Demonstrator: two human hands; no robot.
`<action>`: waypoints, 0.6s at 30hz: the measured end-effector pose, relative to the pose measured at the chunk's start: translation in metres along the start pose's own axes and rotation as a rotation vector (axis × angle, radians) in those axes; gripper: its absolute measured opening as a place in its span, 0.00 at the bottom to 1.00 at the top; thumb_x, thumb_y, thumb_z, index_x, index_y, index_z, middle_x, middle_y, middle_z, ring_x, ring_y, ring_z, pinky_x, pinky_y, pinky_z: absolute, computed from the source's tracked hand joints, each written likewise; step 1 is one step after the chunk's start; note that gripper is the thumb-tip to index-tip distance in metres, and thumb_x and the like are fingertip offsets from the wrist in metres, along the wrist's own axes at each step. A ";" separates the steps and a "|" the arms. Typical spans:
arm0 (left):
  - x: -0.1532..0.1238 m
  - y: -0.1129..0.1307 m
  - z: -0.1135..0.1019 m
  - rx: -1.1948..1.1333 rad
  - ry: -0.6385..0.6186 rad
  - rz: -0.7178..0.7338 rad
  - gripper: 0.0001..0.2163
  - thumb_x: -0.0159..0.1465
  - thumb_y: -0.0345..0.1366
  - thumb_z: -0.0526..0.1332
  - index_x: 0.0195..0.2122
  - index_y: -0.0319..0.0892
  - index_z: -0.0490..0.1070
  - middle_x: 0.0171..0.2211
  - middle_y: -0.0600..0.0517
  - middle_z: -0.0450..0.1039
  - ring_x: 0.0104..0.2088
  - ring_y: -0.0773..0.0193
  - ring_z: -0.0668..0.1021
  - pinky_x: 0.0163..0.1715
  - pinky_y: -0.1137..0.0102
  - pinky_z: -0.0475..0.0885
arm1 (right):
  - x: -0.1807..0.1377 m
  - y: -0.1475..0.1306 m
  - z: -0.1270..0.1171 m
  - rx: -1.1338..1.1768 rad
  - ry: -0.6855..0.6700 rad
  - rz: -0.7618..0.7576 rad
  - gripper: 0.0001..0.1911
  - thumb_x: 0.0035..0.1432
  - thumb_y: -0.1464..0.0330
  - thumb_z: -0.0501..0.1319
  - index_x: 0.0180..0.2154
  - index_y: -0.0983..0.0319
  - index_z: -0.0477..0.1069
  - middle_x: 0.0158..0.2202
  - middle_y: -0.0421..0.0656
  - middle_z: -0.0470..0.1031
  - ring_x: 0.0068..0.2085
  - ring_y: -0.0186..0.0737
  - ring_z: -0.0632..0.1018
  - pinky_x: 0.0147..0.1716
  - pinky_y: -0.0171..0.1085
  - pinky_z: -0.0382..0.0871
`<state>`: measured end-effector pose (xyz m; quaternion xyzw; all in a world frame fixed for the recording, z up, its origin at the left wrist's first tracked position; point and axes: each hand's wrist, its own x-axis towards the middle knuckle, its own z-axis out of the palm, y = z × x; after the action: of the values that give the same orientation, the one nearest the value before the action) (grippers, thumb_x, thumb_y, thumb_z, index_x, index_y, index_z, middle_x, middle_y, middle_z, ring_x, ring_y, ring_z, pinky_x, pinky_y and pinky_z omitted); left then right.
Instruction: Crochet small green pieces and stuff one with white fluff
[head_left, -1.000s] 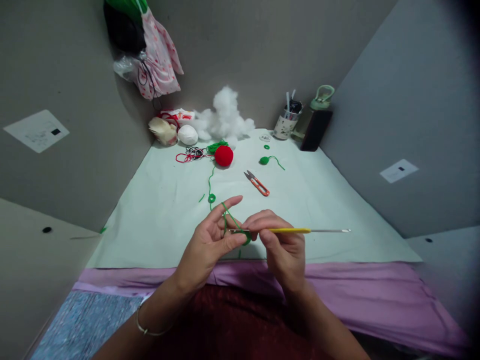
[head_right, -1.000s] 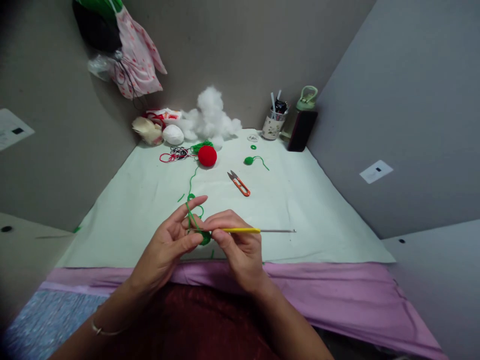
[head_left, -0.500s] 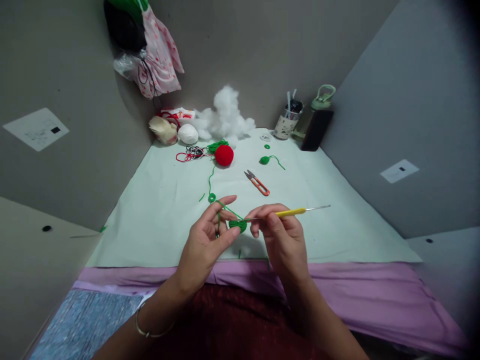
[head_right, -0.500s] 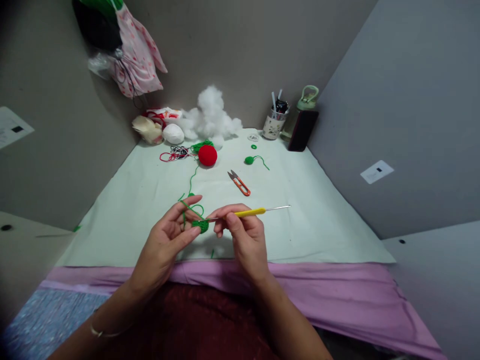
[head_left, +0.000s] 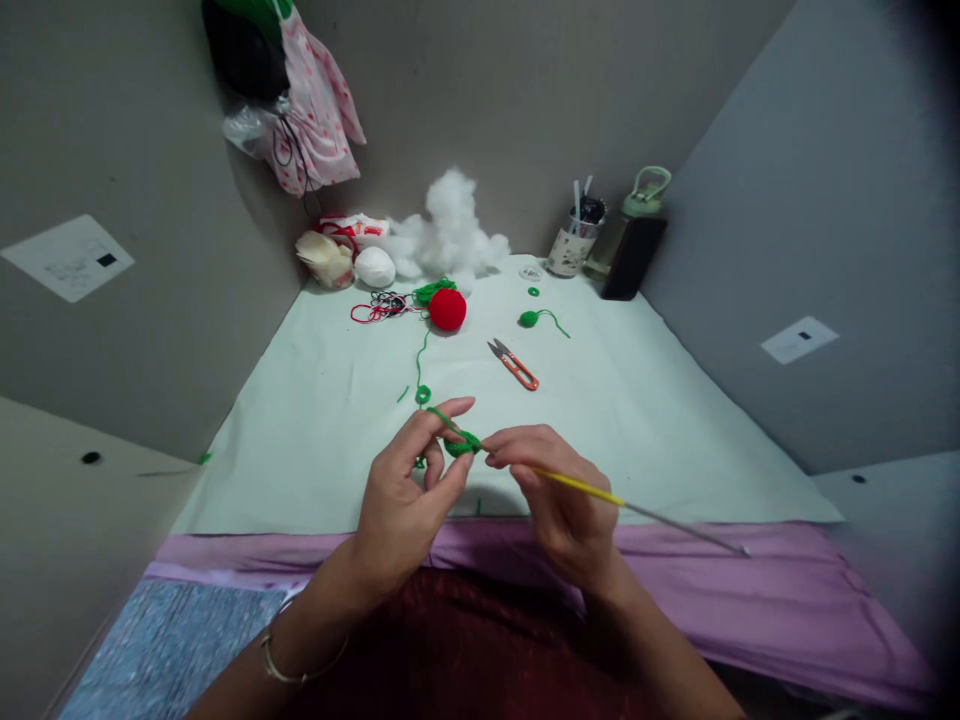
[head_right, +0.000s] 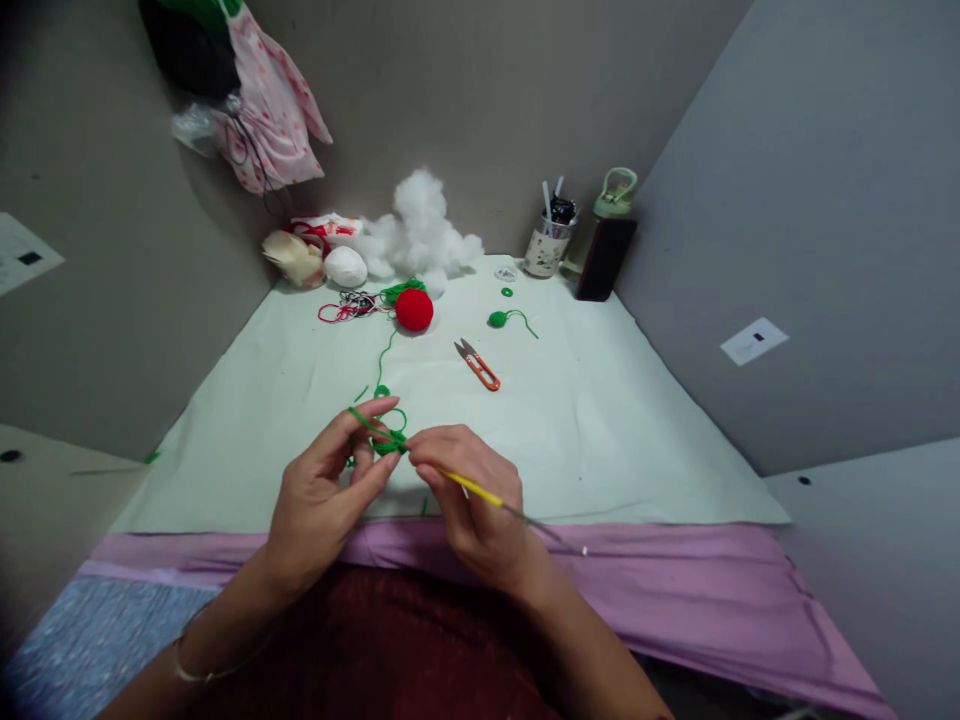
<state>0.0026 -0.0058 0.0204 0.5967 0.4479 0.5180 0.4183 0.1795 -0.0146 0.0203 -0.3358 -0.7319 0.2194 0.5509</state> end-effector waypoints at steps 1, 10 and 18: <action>-0.001 -0.001 0.000 0.026 0.017 0.043 0.16 0.64 0.29 0.66 0.54 0.47 0.78 0.38 0.54 0.75 0.25 0.72 0.66 0.34 0.71 0.70 | 0.000 -0.001 -0.001 -0.024 -0.018 -0.023 0.12 0.69 0.77 0.57 0.47 0.58 0.76 0.41 0.46 0.81 0.45 0.43 0.82 0.43 0.44 0.78; -0.005 -0.005 0.005 0.071 0.098 0.156 0.17 0.64 0.28 0.67 0.54 0.48 0.79 0.37 0.54 0.76 0.24 0.72 0.67 0.32 0.71 0.70 | -0.004 0.007 0.006 -0.178 0.016 -0.194 0.12 0.69 0.75 0.57 0.49 0.58 0.74 0.43 0.49 0.81 0.40 0.42 0.82 0.37 0.42 0.79; -0.003 -0.001 0.002 -0.066 0.061 -0.007 0.17 0.63 0.32 0.69 0.54 0.48 0.78 0.35 0.55 0.76 0.26 0.72 0.67 0.32 0.73 0.71 | -0.002 0.006 0.005 0.132 0.104 0.001 0.12 0.71 0.74 0.55 0.46 0.57 0.76 0.39 0.46 0.82 0.40 0.42 0.82 0.37 0.44 0.79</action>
<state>0.0047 -0.0087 0.0184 0.5647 0.4452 0.5491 0.4259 0.1761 -0.0116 0.0131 -0.3102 -0.6859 0.2499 0.6090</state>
